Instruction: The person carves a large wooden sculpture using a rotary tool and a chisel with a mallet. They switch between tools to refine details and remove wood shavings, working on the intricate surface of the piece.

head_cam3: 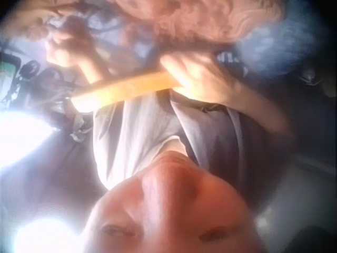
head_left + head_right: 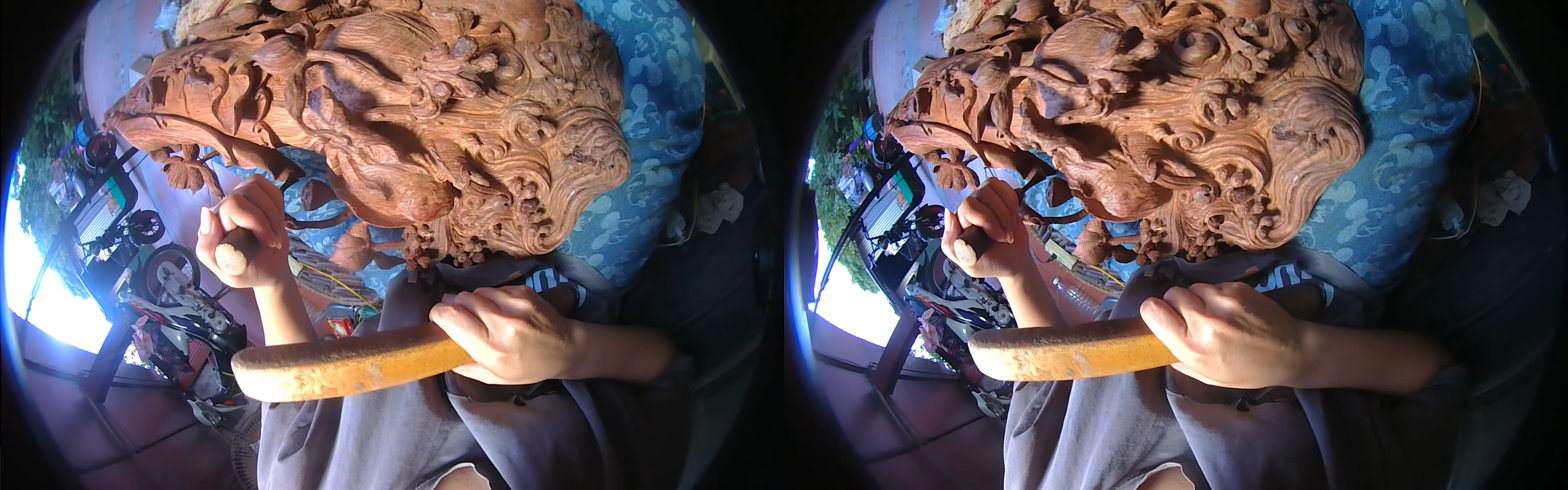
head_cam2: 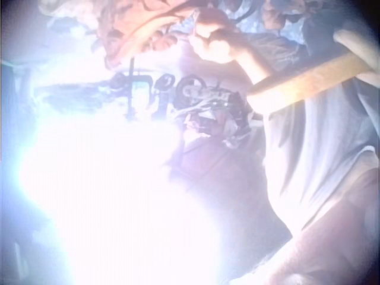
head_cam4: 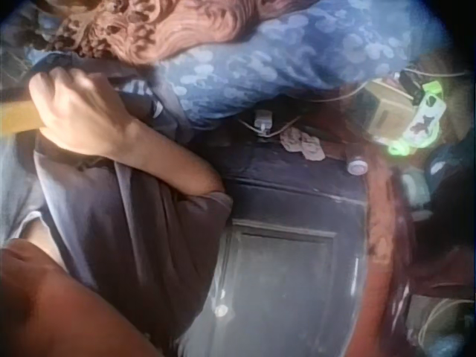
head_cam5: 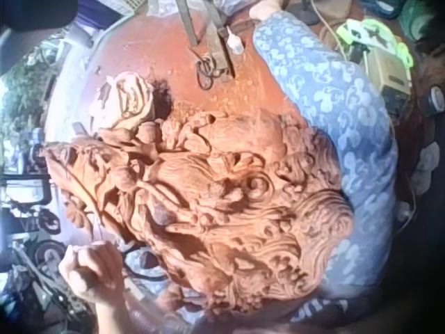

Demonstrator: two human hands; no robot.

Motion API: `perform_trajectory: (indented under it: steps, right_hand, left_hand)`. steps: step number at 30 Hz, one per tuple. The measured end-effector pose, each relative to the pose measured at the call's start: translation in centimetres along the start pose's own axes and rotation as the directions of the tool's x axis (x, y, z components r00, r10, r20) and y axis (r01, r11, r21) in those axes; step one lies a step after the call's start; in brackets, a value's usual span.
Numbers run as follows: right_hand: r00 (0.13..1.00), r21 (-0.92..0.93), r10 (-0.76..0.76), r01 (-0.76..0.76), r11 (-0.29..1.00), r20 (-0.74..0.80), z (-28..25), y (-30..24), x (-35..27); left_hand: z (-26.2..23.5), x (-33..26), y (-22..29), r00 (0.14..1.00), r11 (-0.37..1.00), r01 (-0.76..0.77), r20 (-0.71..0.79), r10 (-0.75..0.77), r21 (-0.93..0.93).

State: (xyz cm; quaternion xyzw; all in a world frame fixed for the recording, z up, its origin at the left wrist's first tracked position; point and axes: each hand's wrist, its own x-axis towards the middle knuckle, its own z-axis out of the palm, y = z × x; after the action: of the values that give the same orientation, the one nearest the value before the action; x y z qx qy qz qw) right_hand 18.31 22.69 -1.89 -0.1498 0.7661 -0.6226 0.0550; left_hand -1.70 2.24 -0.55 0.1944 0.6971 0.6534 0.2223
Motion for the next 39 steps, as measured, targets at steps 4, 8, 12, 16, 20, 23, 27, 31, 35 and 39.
perform_trajectory:
  steps: [4, 8, 12, 16, 20, 23, 27, 31, 35, 39]
  right_hand:
    - [0.998, 0.093, 0.023, -0.018, 0.995, -0.051, -1.0, 0.2, 0.9]
    - [0.996, 0.13, 0.08, -0.075, 0.989, -0.031, -1.3, 0.2, 1.4]
    - [0.995, 0.162, 0.1, -0.097, 0.982, -0.012, -1.4, 0.0, 1.8]
    - [0.998, 0.187, 0.055, -0.046, 0.981, -0.04, -2.0, -0.4, 1.8]
    - [0.994, 0.187, 0.056, -0.038, 0.982, -0.092, -1.1, 0.1, 1.8]
    - [0.992, 0.129, 0.091, -0.079, 0.988, -0.09, -1.1, 0.7, 1.8]
    - [0.974, 0.077, 0.146, -0.135, 0.988, -0.171, -0.7, 1.5, 2.0]
    - [0.974, 0.088, 0.153, -0.14, 0.986, -0.164, -0.6, 1.6, 2.3]
    - [0.977, 0.118, 0.166, -0.151, 0.981, -0.132, -0.2, 1.5, 2.4]
    - [0.986, 0.081, 0.165, -0.164, 0.983, -0.013, -0.8, 0.1, 2.6]
  left_hand:
    - [0.1, 0.2, -0.5, 0.998, 0.997, 0.059, -0.013, -0.059, 0.041]
    - [-0.2, -0.1, -1.0, 0.997, 0.997, 0.071, 0.019, -0.071, 0.005]
    - [0.3, 0.0, -1.5, 0.998, 0.998, 0.058, 0.039, -0.059, 0.031]
    - [0.9, 0.0, -0.3, 0.998, 0.995, 0.056, 0.037, -0.06, 0.087]
    - [1.4, 0.0, -1.5, 0.997, 0.989, 0.04, 0.06, -0.049, 0.139]
    - [1.4, 0.0, -1.5, 0.992, 0.977, 0.047, 0.102, -0.069, 0.207]
    - [-0.7, 0.4, -1.9, 0.963, 0.986, 0.06, 0.252, -0.098, 0.154]
    - [-2.7, -0.1, -2.2, 0.948, 0.983, 0.16, 0.263, -0.177, 0.086]
    - [-0.1, -0.9, -1.2, 0.963, 0.962, 0.27, -0.002, -0.27, 0.047]
    - [-0.2, -2.2, 0.9, 0.965, 0.945, -0.247, -0.031, 0.259, 0.213]
